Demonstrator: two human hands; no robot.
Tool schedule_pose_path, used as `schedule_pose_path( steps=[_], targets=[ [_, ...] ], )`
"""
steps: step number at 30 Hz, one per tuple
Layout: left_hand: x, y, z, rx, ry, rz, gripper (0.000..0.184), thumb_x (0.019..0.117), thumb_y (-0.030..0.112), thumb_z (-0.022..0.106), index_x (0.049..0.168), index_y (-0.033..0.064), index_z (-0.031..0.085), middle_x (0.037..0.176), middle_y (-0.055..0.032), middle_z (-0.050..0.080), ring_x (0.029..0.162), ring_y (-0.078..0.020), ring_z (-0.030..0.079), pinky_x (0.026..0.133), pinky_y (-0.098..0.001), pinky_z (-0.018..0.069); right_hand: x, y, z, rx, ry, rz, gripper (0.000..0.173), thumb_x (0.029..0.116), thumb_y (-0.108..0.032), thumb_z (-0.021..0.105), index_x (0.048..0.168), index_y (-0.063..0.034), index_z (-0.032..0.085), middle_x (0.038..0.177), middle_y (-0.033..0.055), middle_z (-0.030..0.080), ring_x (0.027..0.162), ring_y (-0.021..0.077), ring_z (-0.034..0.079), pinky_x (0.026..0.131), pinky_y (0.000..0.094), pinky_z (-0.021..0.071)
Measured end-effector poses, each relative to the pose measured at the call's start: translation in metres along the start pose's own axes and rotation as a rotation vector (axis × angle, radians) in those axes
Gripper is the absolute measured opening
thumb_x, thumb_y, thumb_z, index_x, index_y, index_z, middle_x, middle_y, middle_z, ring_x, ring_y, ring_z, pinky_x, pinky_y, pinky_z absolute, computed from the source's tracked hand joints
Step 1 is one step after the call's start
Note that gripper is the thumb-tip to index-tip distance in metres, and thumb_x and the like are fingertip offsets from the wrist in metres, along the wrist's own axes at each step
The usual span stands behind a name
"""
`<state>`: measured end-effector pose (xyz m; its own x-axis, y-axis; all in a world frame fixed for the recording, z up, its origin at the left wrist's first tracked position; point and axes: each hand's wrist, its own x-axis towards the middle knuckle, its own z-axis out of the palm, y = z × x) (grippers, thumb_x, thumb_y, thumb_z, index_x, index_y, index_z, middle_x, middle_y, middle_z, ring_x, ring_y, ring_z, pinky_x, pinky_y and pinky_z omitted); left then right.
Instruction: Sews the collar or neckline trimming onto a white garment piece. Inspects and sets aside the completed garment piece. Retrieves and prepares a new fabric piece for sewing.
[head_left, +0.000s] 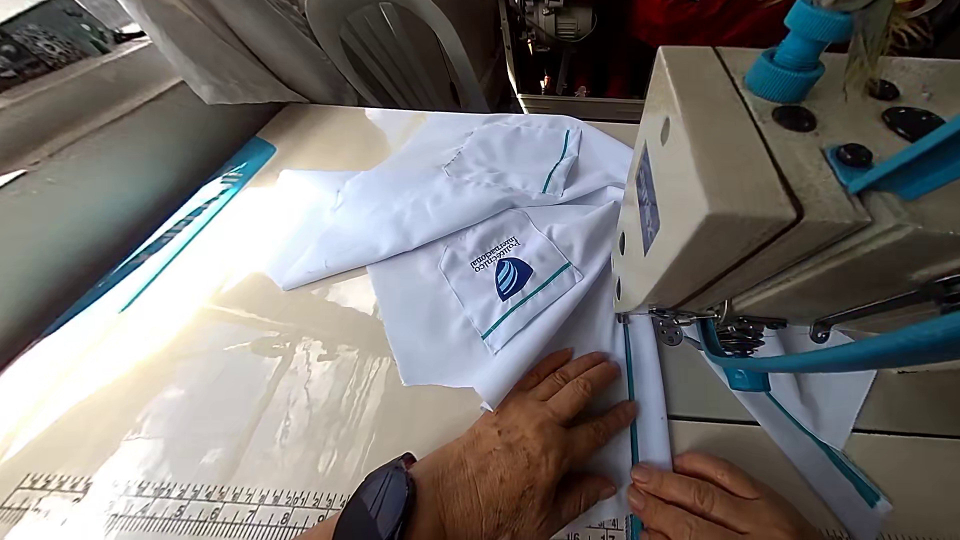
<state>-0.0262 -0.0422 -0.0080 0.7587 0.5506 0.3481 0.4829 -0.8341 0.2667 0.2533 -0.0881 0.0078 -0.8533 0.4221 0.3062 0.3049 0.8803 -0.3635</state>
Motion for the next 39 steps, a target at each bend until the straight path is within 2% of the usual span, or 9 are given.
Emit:
schedule_pose_path(
  steps=[6,9,14,16,18,20,24,31,39],
  targets=[
    [0.018,-0.025,-0.001,0.008,0.007,-0.010,0.053,0.1033,0.051,0.044,0.142,0.0200,0.062,0.146,-0.0123,0.058,0.143,-0.0262,0.049,0.119,-0.0439,0.0371,0.009,0.033,0.006,-0.146,0.139,-0.068,0.051,0.1039,-0.057,0.043,0.105,-0.0122,0.068,0.128,0.0085,0.072,0.133,0.0207,0.057,0.111,0.0334,0.0375],
    [0.029,-0.040,-0.005,0.029,0.013,0.006,0.051,0.1020,0.050,0.045,0.137,0.0204,0.066,0.142,-0.0111,0.061,0.140,-0.0251,0.051,0.118,-0.0403,0.0374,0.017,0.046,0.004,-0.204,0.165,-0.069,0.052,0.1036,-0.059,0.041,0.108,-0.0136,0.066,0.129,0.0068,0.071,0.133,0.0194,0.056,0.110,0.0327,0.0381],
    [0.039,-0.051,-0.008,0.087,0.013,0.047,0.046,0.1038,0.043,0.043,0.134,0.0213,0.069,0.141,-0.0121,0.062,0.139,-0.0279,0.052,0.115,-0.0441,0.0405,0.022,0.053,0.001,-0.229,0.157,-0.032,0.057,0.1023,-0.062,0.041,0.112,-0.0121,0.067,0.133,0.0080,0.069,0.135,0.0194,0.056,0.112,0.0341,0.0388],
    [0.034,-0.031,-0.007,0.166,0.054,0.068,0.038,0.1051,0.028,0.044,0.127,0.0132,0.071,0.134,-0.0109,0.067,0.131,-0.0278,0.060,0.107,-0.0453,0.0499,0.022,0.052,0.001,-0.242,0.161,-0.026,0.057,0.1019,-0.063,0.041,0.113,-0.0127,0.067,0.134,0.0075,0.069,0.135,0.0195,0.056,0.111,0.0345,0.0389],
    [0.022,-0.007,-0.005,0.153,0.088,0.075,0.035,0.1056,0.021,0.044,0.121,0.0042,0.071,0.127,-0.0101,0.071,0.123,-0.0243,0.066,0.106,-0.0397,0.0507,0.019,0.049,0.003,-0.263,0.170,-0.014,0.058,0.1018,-0.063,0.040,0.115,-0.0134,0.067,0.135,0.0067,0.068,0.133,0.0197,0.056,0.109,0.0349,0.0392],
    [0.009,0.004,-0.002,0.101,0.061,0.049,0.043,0.1073,0.028,0.042,0.130,0.0007,0.066,0.138,-0.0119,0.066,0.132,-0.0240,0.060,0.113,-0.0368,0.0436,0.014,0.047,0.005,-0.265,0.171,-0.002,0.058,0.1022,-0.063,0.040,0.117,-0.0139,0.066,0.137,0.0061,0.067,0.133,0.0204,0.056,0.107,0.0347,0.0388],
    [-0.002,-0.004,0.000,0.020,0.016,0.042,0.051,0.1095,0.038,0.036,0.141,0.0059,0.059,0.149,-0.0084,0.057,0.142,-0.0205,0.050,0.120,-0.0377,0.0346,0.013,0.046,0.005,-0.212,0.171,0.011,0.058,0.1016,-0.064,0.041,0.118,-0.0138,0.065,0.137,0.0058,0.066,0.133,0.0206,0.055,0.108,0.0340,0.0389],
    [0.001,-0.005,-0.002,-0.034,0.001,0.013,0.053,0.1064,0.045,0.040,0.140,0.0089,0.060,0.148,-0.0072,0.058,0.142,-0.0200,0.050,0.119,-0.0393,0.0362,0.015,0.041,0.004,-0.268,0.160,-0.003,0.057,0.1023,-0.064,0.039,0.114,-0.0156,0.066,0.132,0.0047,0.069,0.128,0.0205,0.057,0.105,0.0352,0.0381],
    [0.007,-0.012,-0.006,-0.010,-0.004,0.053,0.049,0.1054,0.044,0.042,0.135,0.0117,0.064,0.142,-0.0095,0.061,0.138,-0.0229,0.054,0.117,-0.0404,0.0402,0.017,0.049,0.000,-0.194,0.169,-0.007,0.050,0.1019,-0.060,0.045,0.112,-0.0153,0.067,0.129,0.0036,0.070,0.128,0.0195,0.057,0.107,0.0353,0.0372]
  ],
)
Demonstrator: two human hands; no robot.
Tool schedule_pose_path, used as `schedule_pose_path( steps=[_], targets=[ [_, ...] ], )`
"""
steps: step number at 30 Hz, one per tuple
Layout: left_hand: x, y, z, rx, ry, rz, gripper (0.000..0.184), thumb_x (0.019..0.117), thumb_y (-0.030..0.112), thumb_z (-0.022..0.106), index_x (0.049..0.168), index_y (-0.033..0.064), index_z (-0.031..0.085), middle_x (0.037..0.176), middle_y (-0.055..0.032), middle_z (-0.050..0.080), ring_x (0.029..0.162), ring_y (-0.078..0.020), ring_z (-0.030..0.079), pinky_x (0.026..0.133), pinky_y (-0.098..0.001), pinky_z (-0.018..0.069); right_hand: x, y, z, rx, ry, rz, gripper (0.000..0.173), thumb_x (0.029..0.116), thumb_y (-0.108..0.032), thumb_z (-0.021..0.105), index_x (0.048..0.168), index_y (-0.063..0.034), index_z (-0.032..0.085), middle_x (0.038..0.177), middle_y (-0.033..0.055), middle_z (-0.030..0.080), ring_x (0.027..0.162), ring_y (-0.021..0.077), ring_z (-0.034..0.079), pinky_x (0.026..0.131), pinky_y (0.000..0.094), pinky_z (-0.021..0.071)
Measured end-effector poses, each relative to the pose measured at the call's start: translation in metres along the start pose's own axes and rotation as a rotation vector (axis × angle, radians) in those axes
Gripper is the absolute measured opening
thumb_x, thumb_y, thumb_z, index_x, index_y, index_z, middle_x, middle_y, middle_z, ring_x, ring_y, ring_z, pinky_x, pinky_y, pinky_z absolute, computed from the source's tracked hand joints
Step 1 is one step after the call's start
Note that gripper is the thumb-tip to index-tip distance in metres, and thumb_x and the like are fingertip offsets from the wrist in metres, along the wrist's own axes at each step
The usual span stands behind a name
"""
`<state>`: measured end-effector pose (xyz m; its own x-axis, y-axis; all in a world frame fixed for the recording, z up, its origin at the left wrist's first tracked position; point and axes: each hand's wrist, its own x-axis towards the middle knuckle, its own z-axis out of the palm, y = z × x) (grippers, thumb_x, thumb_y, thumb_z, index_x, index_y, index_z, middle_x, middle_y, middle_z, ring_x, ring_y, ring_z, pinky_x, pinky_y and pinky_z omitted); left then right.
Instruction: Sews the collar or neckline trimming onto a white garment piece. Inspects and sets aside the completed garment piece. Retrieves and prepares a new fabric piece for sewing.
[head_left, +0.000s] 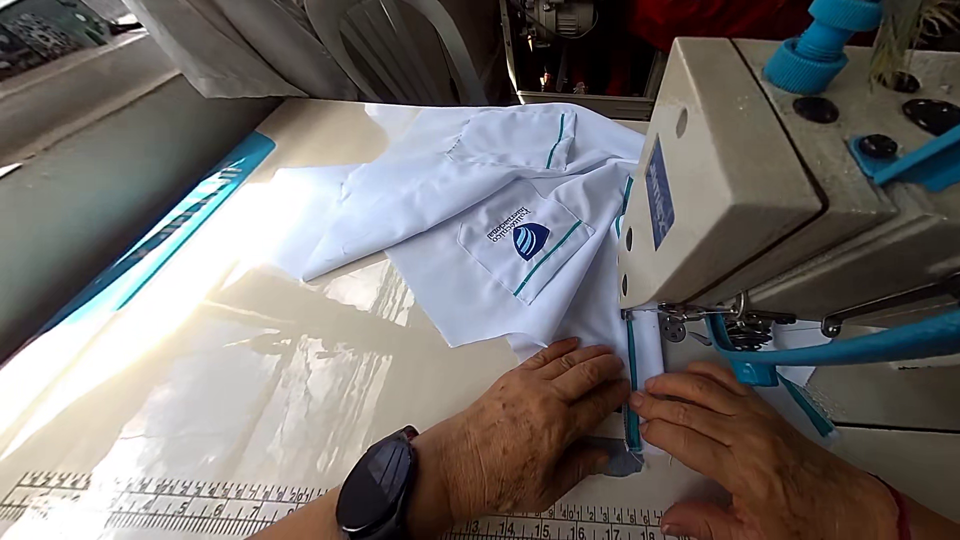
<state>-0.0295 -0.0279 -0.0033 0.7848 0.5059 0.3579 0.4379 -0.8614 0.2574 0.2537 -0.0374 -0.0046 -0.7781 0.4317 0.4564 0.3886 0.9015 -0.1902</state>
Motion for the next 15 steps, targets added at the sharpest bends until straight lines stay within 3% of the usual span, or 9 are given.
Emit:
schedule_pose_path(
  steps=[7,15],
  targets=[
    [0.018,-0.021,-0.004,0.063,-0.001,-0.024,0.051,0.1000,0.046,0.046,0.132,0.0129,0.068,0.139,-0.0073,0.065,0.134,-0.0213,0.057,0.105,-0.0377,0.0504,0.008,0.023,0.005,-0.031,0.011,0.061,0.053,0.1033,-0.060,0.042,0.116,-0.0150,0.067,0.131,0.0026,0.070,0.131,0.0159,0.058,0.111,0.0344,0.0386],
    [0.023,-0.029,-0.007,0.091,0.007,0.012,0.053,0.0975,0.048,0.049,0.128,0.0097,0.070,0.137,-0.0066,0.066,0.135,-0.0186,0.057,0.110,-0.0370,0.0467,0.012,0.030,0.007,-0.031,0.012,0.058,0.054,0.1039,-0.060,0.041,0.116,-0.0141,0.068,0.128,0.0036,0.072,0.131,0.0159,0.059,0.111,0.0317,0.0421]
  ],
)
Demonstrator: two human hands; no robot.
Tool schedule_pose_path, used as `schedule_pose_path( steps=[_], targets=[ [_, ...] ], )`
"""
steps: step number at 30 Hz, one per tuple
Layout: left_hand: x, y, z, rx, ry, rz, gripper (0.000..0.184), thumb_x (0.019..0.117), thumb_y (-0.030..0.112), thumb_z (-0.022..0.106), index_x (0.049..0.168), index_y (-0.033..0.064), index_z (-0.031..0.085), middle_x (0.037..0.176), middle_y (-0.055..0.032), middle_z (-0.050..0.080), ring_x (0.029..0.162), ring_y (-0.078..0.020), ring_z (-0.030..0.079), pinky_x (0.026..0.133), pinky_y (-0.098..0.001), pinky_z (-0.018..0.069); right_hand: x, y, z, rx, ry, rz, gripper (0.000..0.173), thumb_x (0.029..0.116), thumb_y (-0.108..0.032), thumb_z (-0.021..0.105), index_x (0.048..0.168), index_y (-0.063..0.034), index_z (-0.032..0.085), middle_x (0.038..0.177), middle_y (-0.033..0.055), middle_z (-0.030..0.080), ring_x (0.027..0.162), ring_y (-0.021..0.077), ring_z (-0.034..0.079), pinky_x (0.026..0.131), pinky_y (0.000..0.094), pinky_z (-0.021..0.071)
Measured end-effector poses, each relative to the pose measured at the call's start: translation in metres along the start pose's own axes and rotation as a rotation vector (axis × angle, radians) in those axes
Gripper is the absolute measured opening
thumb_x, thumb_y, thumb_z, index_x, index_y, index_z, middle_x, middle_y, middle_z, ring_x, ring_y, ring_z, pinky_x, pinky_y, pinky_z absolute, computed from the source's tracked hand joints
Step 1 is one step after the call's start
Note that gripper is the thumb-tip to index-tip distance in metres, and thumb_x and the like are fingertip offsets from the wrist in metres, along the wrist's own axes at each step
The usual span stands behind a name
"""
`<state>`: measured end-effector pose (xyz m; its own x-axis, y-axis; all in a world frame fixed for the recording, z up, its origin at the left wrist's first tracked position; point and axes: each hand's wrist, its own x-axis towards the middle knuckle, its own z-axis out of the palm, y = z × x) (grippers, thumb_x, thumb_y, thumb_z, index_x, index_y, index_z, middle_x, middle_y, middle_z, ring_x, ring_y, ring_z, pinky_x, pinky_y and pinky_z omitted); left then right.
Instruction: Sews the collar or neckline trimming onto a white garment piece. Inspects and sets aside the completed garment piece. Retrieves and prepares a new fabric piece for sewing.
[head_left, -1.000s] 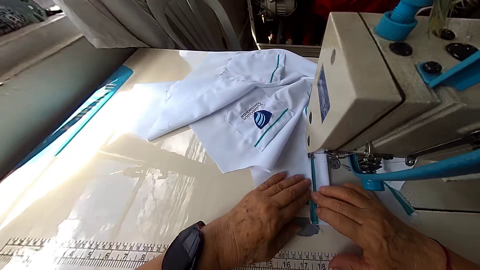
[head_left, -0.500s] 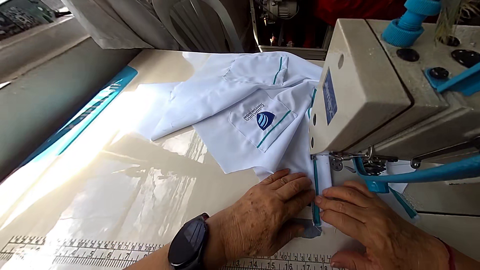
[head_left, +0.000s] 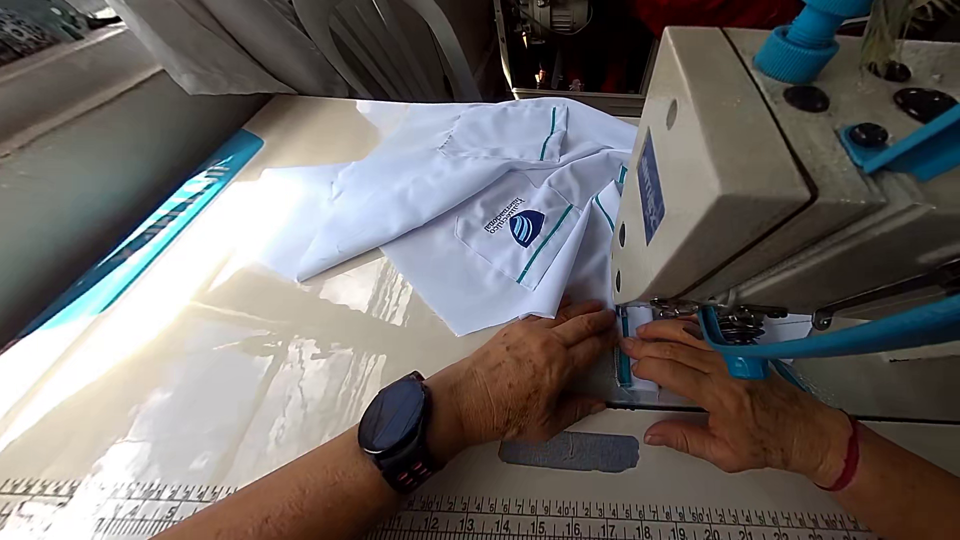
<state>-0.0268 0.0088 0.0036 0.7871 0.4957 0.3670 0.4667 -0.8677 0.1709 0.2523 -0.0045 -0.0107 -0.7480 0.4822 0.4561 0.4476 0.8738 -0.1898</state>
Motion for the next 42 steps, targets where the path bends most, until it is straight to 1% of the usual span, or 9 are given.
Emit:
schedule_pose_path(
  steps=[7,14,18,20,26,30,34,37,42],
  targets=[
    [0.018,-0.015,-0.004,0.008,-0.012,-0.018,0.055,0.0923,0.052,0.056,0.118,0.0064,0.073,0.130,-0.0109,0.069,0.126,-0.0250,0.064,0.096,-0.0387,0.0553,-0.001,0.000,-0.007,-0.132,0.017,-0.011,0.058,0.1033,-0.059,0.041,0.120,-0.0133,0.072,0.128,0.0051,0.072,0.131,0.0185,0.060,0.110,0.0345,0.0460],
    [0.047,-0.038,-0.050,0.148,0.324,0.122,0.023,0.0944,0.013,0.056,0.082,0.0024,0.072,0.090,-0.0120,0.072,0.086,-0.0255,0.070,0.073,-0.0369,0.0558,-0.073,-0.071,-0.085,0.007,-0.002,0.103,0.033,0.1043,-0.038,0.056,0.112,-0.0083,0.068,0.122,0.0100,0.072,0.127,0.0230,0.058,0.113,0.0356,0.0340],
    [0.048,-0.091,-0.046,0.052,-0.012,-0.425,0.057,0.1009,0.047,0.055,0.143,0.0096,0.060,0.152,-0.0175,0.053,0.144,-0.0501,0.038,0.107,-0.0794,0.0246,-0.076,-0.069,-0.065,0.065,-0.150,0.181,0.041,0.1051,-0.044,0.052,0.121,-0.0100,0.070,0.128,0.0103,0.071,0.130,0.0247,0.059,0.113,0.0437,0.0363],
    [0.027,-0.120,-0.046,0.121,-0.123,-0.711,0.071,0.0996,0.061,0.048,0.154,0.0152,0.048,0.161,-0.0157,0.042,0.148,-0.0539,0.028,0.104,-0.0854,0.0192,-0.075,-0.045,-0.053,-0.096,-0.193,0.254,0.065,0.1010,-0.066,0.041,0.137,-0.0169,0.064,0.146,0.0041,0.061,0.143,0.0251,0.049,0.116,0.0581,0.0329],
    [-0.074,-0.120,-0.134,0.300,-0.356,-1.427,0.084,0.1013,0.065,0.042,0.094,-0.0134,0.070,0.106,-0.0371,0.067,0.111,-0.0545,0.063,0.093,-0.0714,0.0438,-0.045,-0.015,-0.075,-0.374,-0.007,0.571,0.071,0.0991,-0.052,0.051,0.132,0.0094,0.062,0.130,0.0350,0.062,0.121,0.0581,0.058,0.100,0.0713,0.0419],
    [-0.106,-0.030,-0.150,-0.101,-0.436,-0.987,0.059,0.1022,0.053,0.051,0.098,-0.0001,0.075,0.093,-0.0205,0.072,0.093,-0.0378,0.069,0.086,-0.0590,0.0515,-0.003,-0.083,-0.045,0.100,-0.010,0.252,0.028,0.1018,-0.027,0.063,0.109,-0.0020,0.076,0.116,0.0160,0.076,0.120,0.0338,0.068,0.109,0.0552,0.0451],
    [-0.125,0.045,-0.083,-0.166,0.002,-0.324,0.039,0.0960,0.044,0.063,0.098,0.0084,0.079,0.092,-0.0076,0.075,0.084,-0.0202,0.072,0.074,-0.0377,0.0596,0.060,-0.105,-0.005,0.178,0.188,0.016,0.034,0.1054,-0.037,0.054,0.108,-0.0100,0.074,0.114,0.0070,0.076,0.120,0.0195,0.067,0.110,0.0394,0.0457],
    [-0.148,0.070,-0.053,0.258,0.222,-0.519,0.039,0.0989,0.047,0.054,0.104,0.0151,0.077,0.110,-0.0087,0.074,0.103,-0.0304,0.069,0.081,-0.0491,0.0554,0.090,-0.109,0.026,0.070,0.051,0.076,0.065,0.1005,-0.063,0.042,0.130,-0.0117,0.070,0.133,0.0098,0.069,0.125,0.0303,0.065,0.100,0.0543,0.0531],
    [-0.200,0.089,-0.069,0.288,0.116,-0.972,0.092,0.0856,0.084,0.039,0.143,0.0156,0.062,0.145,-0.0250,0.057,0.129,-0.0603,0.051,0.094,-0.0827,0.0385,0.097,-0.068,0.047,-0.011,-0.328,0.155,0.077,0.0935,-0.075,0.041,0.151,-0.0246,0.054,0.161,0.0057,0.045,0.151,0.0379,0.036,0.112,0.0779,0.0233]
  ],
)
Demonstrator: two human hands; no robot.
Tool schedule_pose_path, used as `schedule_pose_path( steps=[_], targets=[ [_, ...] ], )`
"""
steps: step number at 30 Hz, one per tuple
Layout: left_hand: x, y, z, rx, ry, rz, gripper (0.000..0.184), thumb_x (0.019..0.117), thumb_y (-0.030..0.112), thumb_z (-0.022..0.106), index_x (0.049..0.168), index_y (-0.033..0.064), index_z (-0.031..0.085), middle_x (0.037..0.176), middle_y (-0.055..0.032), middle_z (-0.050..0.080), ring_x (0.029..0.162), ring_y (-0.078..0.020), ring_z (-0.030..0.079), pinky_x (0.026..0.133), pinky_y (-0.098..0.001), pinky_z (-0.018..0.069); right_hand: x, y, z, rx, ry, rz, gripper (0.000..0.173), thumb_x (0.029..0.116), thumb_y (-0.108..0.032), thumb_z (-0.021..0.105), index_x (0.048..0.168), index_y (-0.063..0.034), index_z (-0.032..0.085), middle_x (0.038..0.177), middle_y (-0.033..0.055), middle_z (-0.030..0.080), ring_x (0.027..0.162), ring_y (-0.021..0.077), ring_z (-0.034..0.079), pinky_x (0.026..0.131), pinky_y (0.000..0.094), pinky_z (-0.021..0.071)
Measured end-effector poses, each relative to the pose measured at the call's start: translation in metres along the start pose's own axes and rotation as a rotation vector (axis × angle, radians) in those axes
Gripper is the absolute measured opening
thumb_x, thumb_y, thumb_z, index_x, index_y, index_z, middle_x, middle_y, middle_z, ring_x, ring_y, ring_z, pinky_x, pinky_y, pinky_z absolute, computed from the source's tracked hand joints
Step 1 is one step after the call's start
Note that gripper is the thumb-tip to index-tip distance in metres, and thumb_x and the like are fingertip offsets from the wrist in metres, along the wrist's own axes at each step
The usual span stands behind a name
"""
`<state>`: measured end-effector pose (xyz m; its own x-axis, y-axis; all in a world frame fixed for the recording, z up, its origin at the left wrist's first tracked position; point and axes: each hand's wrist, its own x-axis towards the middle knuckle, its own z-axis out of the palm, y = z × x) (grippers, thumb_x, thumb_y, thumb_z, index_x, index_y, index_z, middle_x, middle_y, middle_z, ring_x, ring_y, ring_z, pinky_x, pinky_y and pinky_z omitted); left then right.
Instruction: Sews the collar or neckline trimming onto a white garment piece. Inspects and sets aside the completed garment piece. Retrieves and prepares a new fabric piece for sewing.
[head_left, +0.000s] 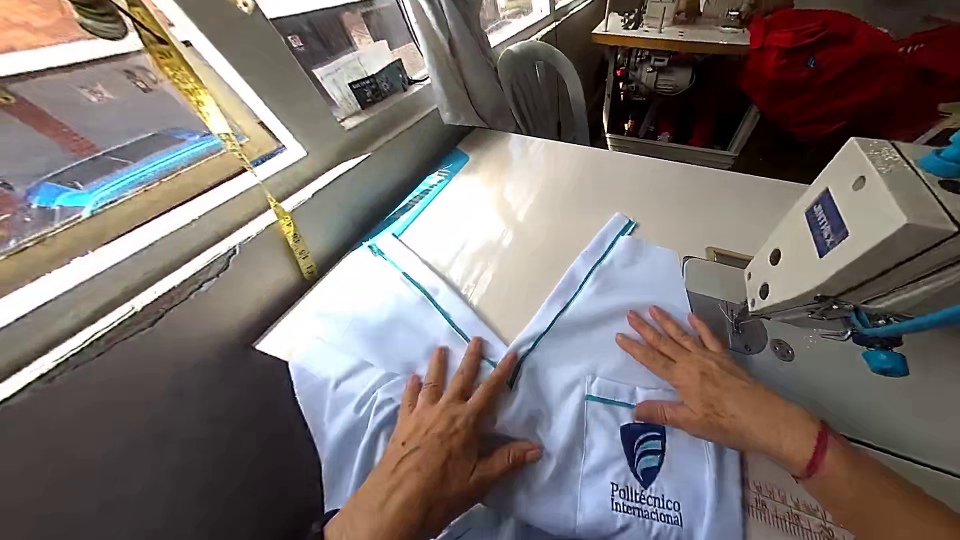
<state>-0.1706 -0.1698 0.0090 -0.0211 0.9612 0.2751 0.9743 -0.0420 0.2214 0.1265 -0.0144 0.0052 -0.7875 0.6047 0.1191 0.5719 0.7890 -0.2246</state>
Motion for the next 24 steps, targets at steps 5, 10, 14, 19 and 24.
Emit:
schedule_pose_path(
  steps=[5,10,14,19,24],
  targets=[
    [0.042,-0.020,-0.025,-0.111,-0.353,-0.073,0.085,0.0845,0.083,0.049,0.144,0.0229,0.062,0.155,-0.0246,0.046,0.142,-0.0586,0.037,0.102,-0.0829,0.0295,0.047,-0.026,-0.027,-0.025,0.073,0.189,0.053,0.1016,-0.043,0.057,0.126,0.0026,0.070,0.134,0.0245,0.066,0.133,0.0478,0.055,0.112,0.0734,0.0306],
    [0.110,-0.058,0.030,-0.169,-0.102,0.380,0.085,0.0830,0.075,0.058,0.147,0.0191,0.058,0.160,-0.0132,0.044,0.150,-0.0424,0.035,0.110,-0.0799,0.0208,0.067,-0.057,0.021,-0.003,0.023,0.035,0.087,0.0924,-0.078,0.038,0.156,-0.0190,0.046,0.165,0.0155,0.036,0.153,0.0348,0.032,0.115,0.0769,0.0190],
    [0.081,-0.052,0.021,-0.172,0.141,0.510,0.080,0.0941,0.072,0.044,0.137,0.0078,0.064,0.150,-0.0127,0.056,0.144,-0.0330,0.046,0.115,-0.0630,0.0353,0.058,-0.012,0.011,0.046,0.187,0.098,0.104,0.0916,-0.083,0.028,0.159,-0.0041,0.037,0.163,0.0153,0.039,0.154,0.0367,0.030,0.115,0.0784,0.0151],
    [0.011,-0.008,0.038,-0.197,0.094,0.492,0.087,0.0959,0.077,0.027,0.136,0.0091,0.064,0.142,-0.0076,0.064,0.136,-0.0219,0.057,0.114,-0.0478,0.0414,0.054,-0.067,0.015,0.102,0.142,-0.307,0.093,0.0961,-0.079,0.020,0.147,-0.0101,0.057,0.152,0.0056,0.056,0.145,0.0225,0.048,0.118,0.0648,0.0303],
    [-0.018,-0.018,0.023,-0.316,-0.034,0.431,0.084,0.0962,0.076,0.035,0.142,0.0098,0.059,0.150,-0.0071,0.057,0.144,-0.0207,0.048,0.120,-0.0438,0.0324,0.065,-0.019,0.030,-0.017,0.106,-0.290,0.084,0.0986,-0.075,0.021,0.152,-0.0171,0.052,0.157,-0.0007,0.051,0.148,0.0147,0.043,0.121,0.0566,0.0295]
  ],
)
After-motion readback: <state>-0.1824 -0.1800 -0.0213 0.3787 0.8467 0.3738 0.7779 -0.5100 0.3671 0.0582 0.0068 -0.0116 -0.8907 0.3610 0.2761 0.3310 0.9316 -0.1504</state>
